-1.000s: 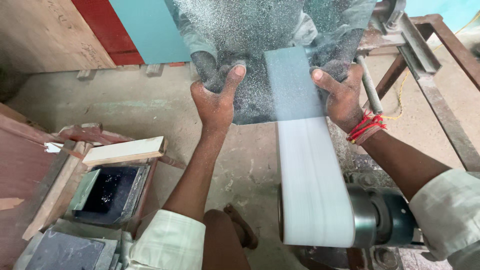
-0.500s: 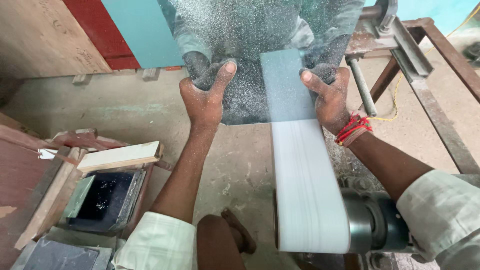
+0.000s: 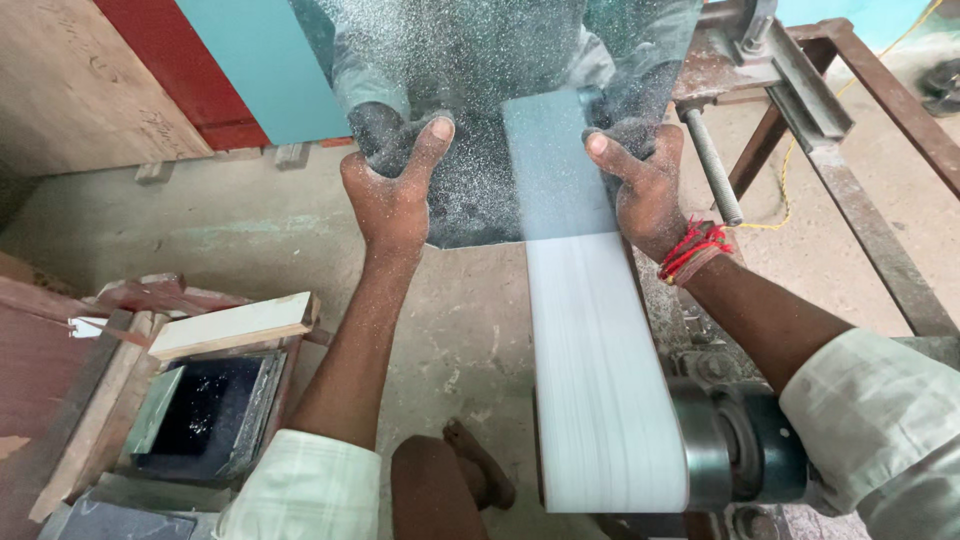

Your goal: The person holds a rectangular glass pane with both hands and presses its edge against a rotating grinding belt to smooth the surface. They rotate the glass to grind different edges and flip it over to work on the other side.

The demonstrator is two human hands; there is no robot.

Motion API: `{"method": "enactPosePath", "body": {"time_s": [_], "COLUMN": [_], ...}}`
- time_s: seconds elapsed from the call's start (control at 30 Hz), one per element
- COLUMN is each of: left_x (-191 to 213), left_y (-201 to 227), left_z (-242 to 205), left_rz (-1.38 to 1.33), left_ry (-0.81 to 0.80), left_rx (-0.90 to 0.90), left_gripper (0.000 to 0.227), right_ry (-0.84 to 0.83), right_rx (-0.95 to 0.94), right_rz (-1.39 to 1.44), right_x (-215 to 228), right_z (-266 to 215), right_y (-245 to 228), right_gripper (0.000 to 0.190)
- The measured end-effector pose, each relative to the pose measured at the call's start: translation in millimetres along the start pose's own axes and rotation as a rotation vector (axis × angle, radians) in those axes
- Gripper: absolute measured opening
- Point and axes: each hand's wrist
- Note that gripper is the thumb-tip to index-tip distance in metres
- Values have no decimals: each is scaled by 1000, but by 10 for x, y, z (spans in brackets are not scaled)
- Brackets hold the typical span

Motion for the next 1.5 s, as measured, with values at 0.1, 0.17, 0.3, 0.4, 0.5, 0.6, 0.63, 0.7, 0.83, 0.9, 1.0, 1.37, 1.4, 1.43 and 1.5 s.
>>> {"method": "enactPosePath", "body": {"time_s": [0.1,0.17,0.3,0.4,0.5,0.6,0.63,0.7,0.83,0.9,1.0,1.37,1.4,1.43,1.5], "left_x": [-78,-159,-275,-381,-501,-603,-636,-711,-851,-916,-981,-853,-810,-769,-684], "left_y": [31,61,135,196,242,267,272,270,258,245,221,246,242,241,228], "left_z": [-16,-11,-62,-86,-150,-183,-189,-216,-249,-275,-288,-208,-206,-208,-218], "left_rz": [-79,-13,-45,116,-1,-14,-25,-47,-12,-39,-23,45,55,15,-64], "left_ry": [-43,2,-67,-37,-84,-112,-119,-134,-146,-132,-136,-101,-103,-79,-33], "left_rx": [-72,-108,-81,12,-19,35,27,12,54,16,97,168,190,136,29], "left_gripper": [45,46,41,42,41,42,42,43,41,41,44,45,44,45,45], "right_ry": [-29,-23,109,137,144,78,79,84,78,115,13,69,47,54,66], "right_rx": [52,39,-11,-108,-30,163,117,23,-7,-3,6,3,59,3,-110], "right_rz": [-55,33,-91,-54,-73,-336,-242,-53,64,42,121,61,8,30,74], "right_x": [99,158,266,400,544,710,755,821,899,940,1005,813,788,761,689], "right_z": [8,-2,-53,-122,-98,-140,-138,-146,-158,-154,-151,-72,-62,-51,-29], "right_y": [4,15,21,14,16,-22,-45,-89,-207,-266,-330,-282,-263,-249,-203], "right_gripper": [32,33,42,51,54,49,50,55,52,52,52,73,78,75,70]}}
Point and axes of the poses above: each hand's wrist, its own z-axis towards the middle knuckle, its own x-axis out of the back of the hand, y = z × x, and after that the axes turned 4 degrees about -y, right-handed
